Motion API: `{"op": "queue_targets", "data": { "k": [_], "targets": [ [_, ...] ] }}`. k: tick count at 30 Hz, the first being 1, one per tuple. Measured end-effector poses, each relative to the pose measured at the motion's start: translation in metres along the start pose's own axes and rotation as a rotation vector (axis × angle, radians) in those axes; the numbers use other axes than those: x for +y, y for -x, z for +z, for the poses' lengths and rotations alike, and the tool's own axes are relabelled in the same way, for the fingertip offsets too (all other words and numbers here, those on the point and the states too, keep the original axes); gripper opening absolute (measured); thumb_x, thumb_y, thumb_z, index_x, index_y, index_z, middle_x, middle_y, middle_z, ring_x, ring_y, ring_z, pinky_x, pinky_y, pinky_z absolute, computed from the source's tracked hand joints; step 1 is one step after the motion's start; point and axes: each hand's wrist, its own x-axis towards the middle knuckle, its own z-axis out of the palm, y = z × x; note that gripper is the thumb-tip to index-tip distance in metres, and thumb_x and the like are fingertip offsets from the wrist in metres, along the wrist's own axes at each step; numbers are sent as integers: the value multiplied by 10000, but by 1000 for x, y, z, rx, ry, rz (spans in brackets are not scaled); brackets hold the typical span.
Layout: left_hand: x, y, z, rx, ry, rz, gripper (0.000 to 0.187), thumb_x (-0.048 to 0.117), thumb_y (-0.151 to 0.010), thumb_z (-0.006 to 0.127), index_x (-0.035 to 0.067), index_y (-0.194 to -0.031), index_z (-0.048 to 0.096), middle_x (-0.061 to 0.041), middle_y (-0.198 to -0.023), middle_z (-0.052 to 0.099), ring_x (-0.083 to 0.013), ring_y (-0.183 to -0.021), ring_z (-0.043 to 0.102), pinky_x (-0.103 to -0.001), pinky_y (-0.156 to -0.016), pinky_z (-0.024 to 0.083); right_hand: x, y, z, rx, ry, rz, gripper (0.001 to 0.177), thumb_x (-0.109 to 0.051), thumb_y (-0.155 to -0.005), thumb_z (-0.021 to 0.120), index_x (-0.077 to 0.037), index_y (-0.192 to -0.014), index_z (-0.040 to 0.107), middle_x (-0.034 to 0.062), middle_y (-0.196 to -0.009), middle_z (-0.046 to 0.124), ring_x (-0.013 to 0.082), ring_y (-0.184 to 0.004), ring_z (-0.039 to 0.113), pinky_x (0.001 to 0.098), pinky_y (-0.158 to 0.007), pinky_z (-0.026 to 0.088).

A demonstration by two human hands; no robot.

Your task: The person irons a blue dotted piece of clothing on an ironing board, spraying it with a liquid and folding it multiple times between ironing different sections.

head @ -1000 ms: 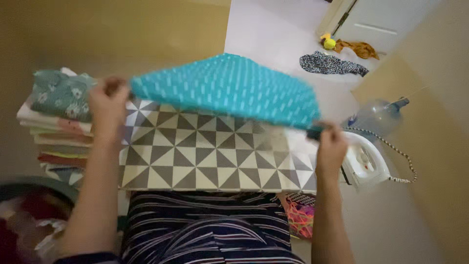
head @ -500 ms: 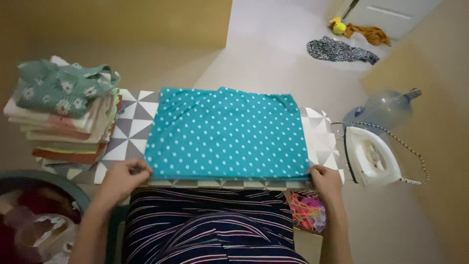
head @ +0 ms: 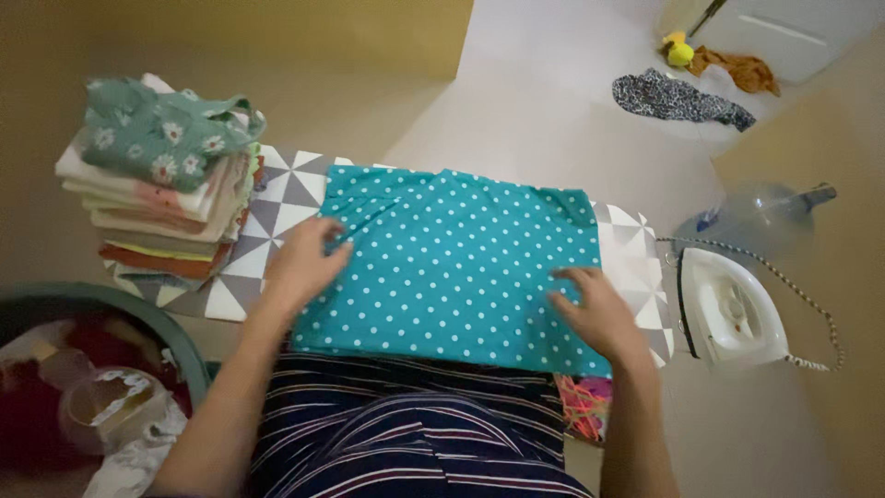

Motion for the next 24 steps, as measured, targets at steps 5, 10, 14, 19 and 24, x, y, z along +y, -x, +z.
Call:
{"op": "queue_targets", "data": {
  "k": [5, 10, 14, 19, 24],
  "targets": [
    [14, -25, 40, -51, -244, 3, 425, 345, -779, 822, 108, -1117, 719, -182, -1050, 688, -398, -1007, 647, -510, -854, 521, -73, -67, 44, -184, -290, -151, 336, -264, -926, 661, -126, -1231, 696, 123, -1282, 643, 254, -1106, 700, 370, -960, 565],
    [21, -8, 73, 104, -394, 379, 85, 151, -898, 717, 165, -982, 722, -60, -979, 665, -279, -974, 653, -464, -845, 529, -90, -108, 96, -51, -413, -197, 311, -216, -951, 650, -116, -1241, 698, 119, -1226, 726, 248, -1035, 720, 369, -918, 569],
    [37, 20, 81, -18, -303, 513, 190, 227, -760, 757, 118, -916, 745, -94, -918, 646, -307, -941, 615, -472, -776, 486, -91, -117, 135, 194, -411, -250, 397, -217, -908, 706, -151, -1296, 657, 171, -1288, 631, 321, -1109, 650, 406, -960, 542],
    [44, 28, 76, 108, -246, 555, 259, 214, -791, 733, 127, -1033, 767, -62, -909, 624, -279, -960, 597, -460, -894, 464, -91, -121, 139, 427, -89, -376, 466, -193, -842, 722, -176, -1304, 665, 219, -1471, 514, 360, -1223, 534, 494, -1052, 442],
    [44, 29, 72, 41, -205, 487, 253, 167, -819, 721, 145, -1064, 779, -58, -919, 628, -280, -940, 593, -446, -853, 480, -81, -154, 125, 312, 213, -279, 307, -415, -948, 725, -259, -1210, 689, 18, -1204, 700, 297, -1222, 587, 554, -1070, 368]
  ]
}}
